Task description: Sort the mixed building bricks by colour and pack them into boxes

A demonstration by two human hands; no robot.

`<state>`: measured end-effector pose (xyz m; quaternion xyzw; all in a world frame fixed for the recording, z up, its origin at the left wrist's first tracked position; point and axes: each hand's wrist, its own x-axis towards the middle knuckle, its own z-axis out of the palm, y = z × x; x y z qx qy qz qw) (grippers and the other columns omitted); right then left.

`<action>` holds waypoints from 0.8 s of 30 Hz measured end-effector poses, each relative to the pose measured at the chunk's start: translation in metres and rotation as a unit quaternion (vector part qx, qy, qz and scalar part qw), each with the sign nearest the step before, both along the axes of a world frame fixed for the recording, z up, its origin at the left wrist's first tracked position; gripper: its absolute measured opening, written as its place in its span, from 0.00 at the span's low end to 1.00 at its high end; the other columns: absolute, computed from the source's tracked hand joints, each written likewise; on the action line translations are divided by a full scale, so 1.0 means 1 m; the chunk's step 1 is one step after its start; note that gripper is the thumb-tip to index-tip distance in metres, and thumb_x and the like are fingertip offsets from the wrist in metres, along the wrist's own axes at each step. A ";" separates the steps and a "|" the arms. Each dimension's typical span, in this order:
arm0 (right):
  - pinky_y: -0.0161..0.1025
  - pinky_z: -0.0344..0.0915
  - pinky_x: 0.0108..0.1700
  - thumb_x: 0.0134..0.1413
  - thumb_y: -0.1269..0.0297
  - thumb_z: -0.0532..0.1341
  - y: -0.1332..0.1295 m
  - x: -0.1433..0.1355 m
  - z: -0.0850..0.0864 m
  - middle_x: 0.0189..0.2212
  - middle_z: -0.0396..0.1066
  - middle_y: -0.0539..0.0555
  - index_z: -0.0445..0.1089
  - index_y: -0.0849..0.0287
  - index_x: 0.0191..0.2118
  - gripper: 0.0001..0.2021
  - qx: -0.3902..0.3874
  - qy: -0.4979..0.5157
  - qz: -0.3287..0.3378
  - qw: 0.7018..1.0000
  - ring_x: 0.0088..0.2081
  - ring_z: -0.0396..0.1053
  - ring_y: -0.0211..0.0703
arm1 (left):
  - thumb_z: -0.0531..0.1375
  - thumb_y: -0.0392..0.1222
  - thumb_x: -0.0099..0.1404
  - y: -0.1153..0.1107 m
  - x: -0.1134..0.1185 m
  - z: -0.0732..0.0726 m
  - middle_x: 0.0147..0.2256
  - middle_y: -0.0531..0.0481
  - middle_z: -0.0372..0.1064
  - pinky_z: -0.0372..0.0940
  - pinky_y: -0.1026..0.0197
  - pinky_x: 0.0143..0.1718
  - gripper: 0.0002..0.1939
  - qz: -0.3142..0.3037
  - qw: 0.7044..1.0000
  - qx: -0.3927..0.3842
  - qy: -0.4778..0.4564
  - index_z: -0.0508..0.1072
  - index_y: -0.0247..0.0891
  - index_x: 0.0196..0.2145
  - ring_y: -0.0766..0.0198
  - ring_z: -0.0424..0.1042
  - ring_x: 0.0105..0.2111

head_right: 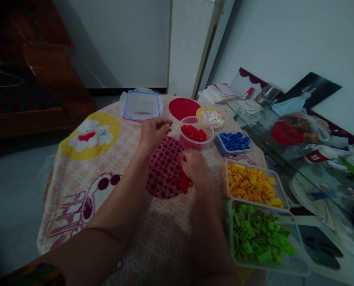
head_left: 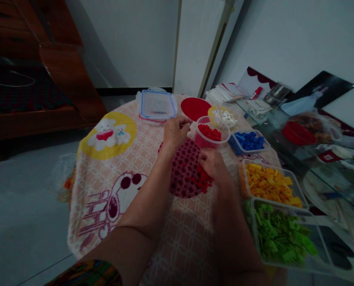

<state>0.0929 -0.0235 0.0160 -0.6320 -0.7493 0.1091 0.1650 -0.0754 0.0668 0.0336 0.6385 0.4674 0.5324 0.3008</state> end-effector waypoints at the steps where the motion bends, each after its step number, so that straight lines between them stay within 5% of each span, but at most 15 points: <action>1: 0.40 0.63 0.47 0.53 0.74 0.60 -0.001 0.004 0.004 0.35 0.77 0.55 0.76 0.58 0.31 0.07 0.011 0.015 -0.019 1.000 0.40 0.71 0.44 | 0.57 0.34 0.62 0.000 0.000 0.000 0.32 0.48 0.80 0.74 0.62 0.39 0.13 -0.001 1.000 0.001 0.000 0.82 0.37 0.37 0.64 0.79 0.32; 6: 0.39 0.62 0.41 0.55 0.70 0.59 -0.018 0.014 0.026 0.31 0.77 0.54 0.77 0.58 0.31 0.09 0.029 0.042 -0.100 0.994 0.34 0.71 0.44 | 0.57 0.34 0.62 0.002 0.003 -0.001 0.31 0.48 0.80 0.74 0.62 0.39 0.13 -0.009 1.000 0.006 -0.002 0.82 0.38 0.37 0.64 0.79 0.31; 11: 0.38 0.58 0.36 0.61 0.65 0.57 -0.062 0.007 0.034 0.28 0.75 0.53 0.75 0.57 0.28 0.12 -0.010 0.042 -0.040 0.998 0.31 0.68 0.42 | 0.57 0.34 0.61 0.001 0.004 -0.001 0.31 0.48 0.80 0.74 0.62 0.39 0.13 -0.010 1.000 0.007 -0.001 0.82 0.37 0.37 0.64 0.78 0.31; 18: 0.39 0.62 0.40 0.63 0.69 0.57 -0.118 -0.005 0.016 0.31 0.74 0.53 0.73 0.56 0.28 0.12 -0.116 0.070 0.109 0.985 0.35 0.70 0.43 | 0.56 0.33 0.61 0.000 0.004 0.000 0.31 0.48 0.79 0.73 0.62 0.39 0.14 -0.013 1.000 0.000 -0.003 0.82 0.37 0.37 0.64 0.78 0.31; 24: 0.41 0.66 0.47 0.60 0.74 0.58 -0.107 -0.006 -0.004 0.35 0.76 0.54 0.76 0.57 0.32 0.11 -0.076 0.097 0.086 0.989 0.40 0.72 0.44 | 0.56 0.34 0.60 -0.001 0.007 -0.001 0.29 0.48 0.79 0.73 0.63 0.37 0.13 -0.019 1.000 0.011 -0.003 0.82 0.37 0.36 0.64 0.78 0.31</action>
